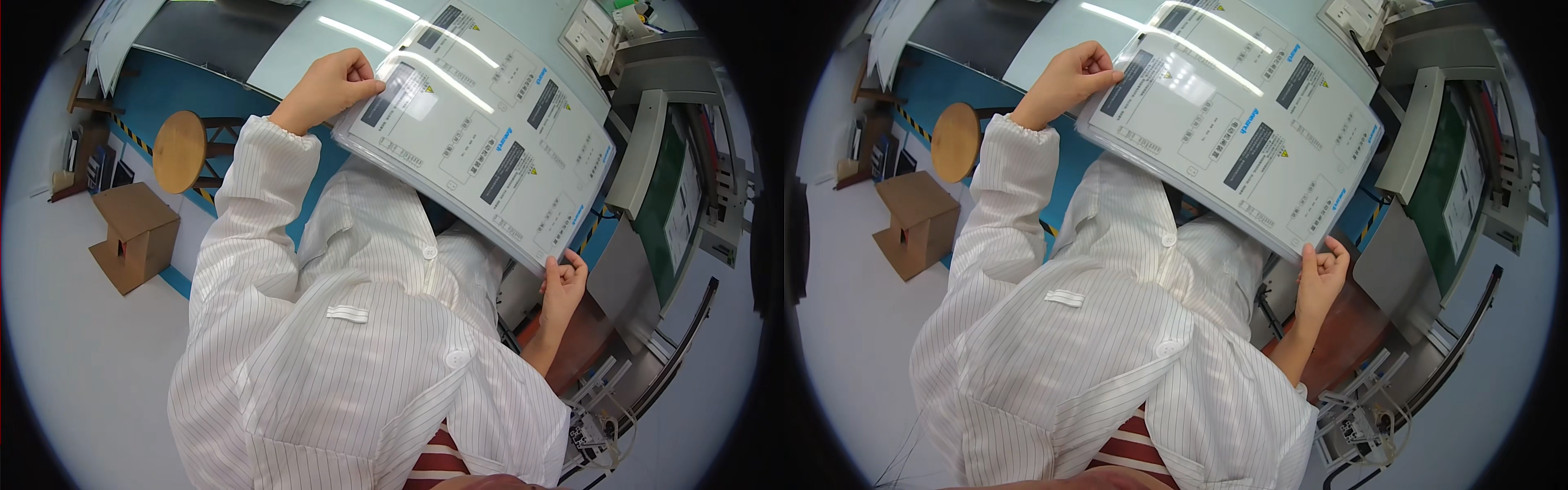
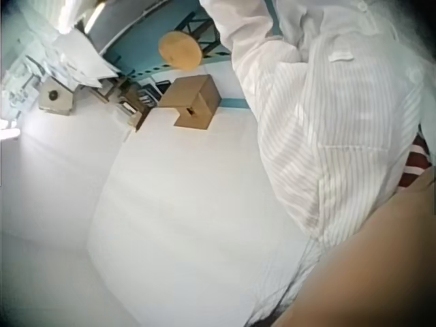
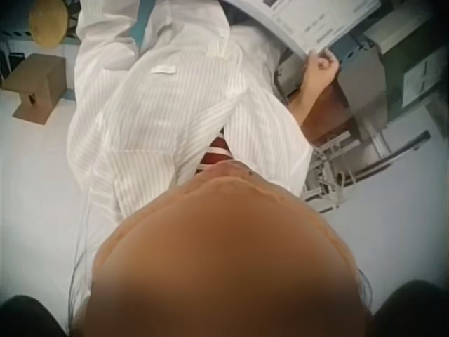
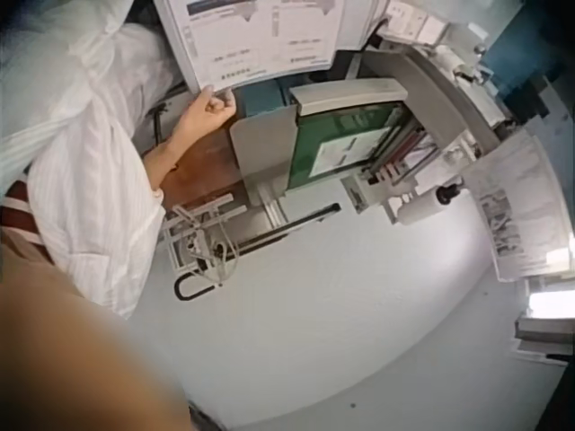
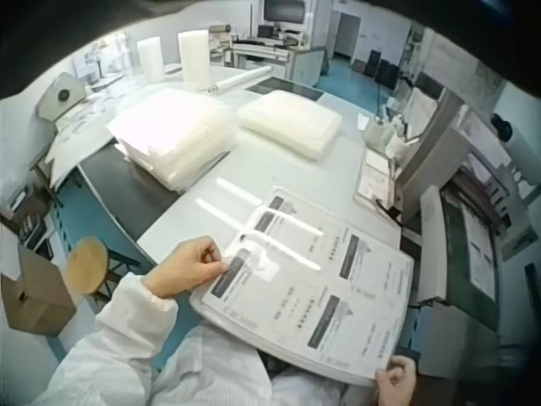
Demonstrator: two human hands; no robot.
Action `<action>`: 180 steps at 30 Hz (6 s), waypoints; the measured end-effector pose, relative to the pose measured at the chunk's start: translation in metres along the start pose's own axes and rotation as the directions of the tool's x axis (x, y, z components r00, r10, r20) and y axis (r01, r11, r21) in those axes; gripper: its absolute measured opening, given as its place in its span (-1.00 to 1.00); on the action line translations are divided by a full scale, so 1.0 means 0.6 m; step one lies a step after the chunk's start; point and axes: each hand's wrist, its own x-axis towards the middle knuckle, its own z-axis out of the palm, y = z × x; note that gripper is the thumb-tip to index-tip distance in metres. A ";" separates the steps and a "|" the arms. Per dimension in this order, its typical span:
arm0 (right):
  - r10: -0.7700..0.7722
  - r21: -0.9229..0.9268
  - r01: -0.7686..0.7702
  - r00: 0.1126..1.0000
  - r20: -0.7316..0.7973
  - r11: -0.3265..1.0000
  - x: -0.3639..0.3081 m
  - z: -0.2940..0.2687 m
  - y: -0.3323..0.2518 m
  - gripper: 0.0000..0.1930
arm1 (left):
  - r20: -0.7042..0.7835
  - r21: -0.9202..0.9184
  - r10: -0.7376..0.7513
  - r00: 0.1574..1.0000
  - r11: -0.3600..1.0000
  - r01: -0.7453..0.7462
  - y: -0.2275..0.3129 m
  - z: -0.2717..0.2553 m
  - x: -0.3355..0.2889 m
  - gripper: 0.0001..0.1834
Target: Inspecting and sorting technical sheets at a manufacturing workstation.
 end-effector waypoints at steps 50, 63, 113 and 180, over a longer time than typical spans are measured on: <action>0.631 0.951 0.252 0.712 -0.307 0.178 0.198 -0.435 0.166 -0.49 | -0.183 0.048 0.181 0.966 0.983 -0.176 -0.020 0.057 0.046 -0.66; 0.585 0.817 0.159 0.625 -0.518 0.554 0.268 -0.455 0.190 -0.88 | -0.230 0.046 0.212 0.950 0.977 -0.207 -0.021 0.064 0.055 -0.72; 0.150 0.515 -0.174 0.985 0.088 0.840 -0.025 -0.028 0.034 -0.88 | 0.119 -0.297 -0.082 0.989 0.948 0.114 0.002 0.015 -0.024 -0.86; 0.524 0.835 0.257 0.679 -0.514 0.486 0.282 -0.579 0.278 -0.87 | -0.135 0.432 0.502 0.854 0.806 -0.405 0.084 0.073 -0.055 -0.34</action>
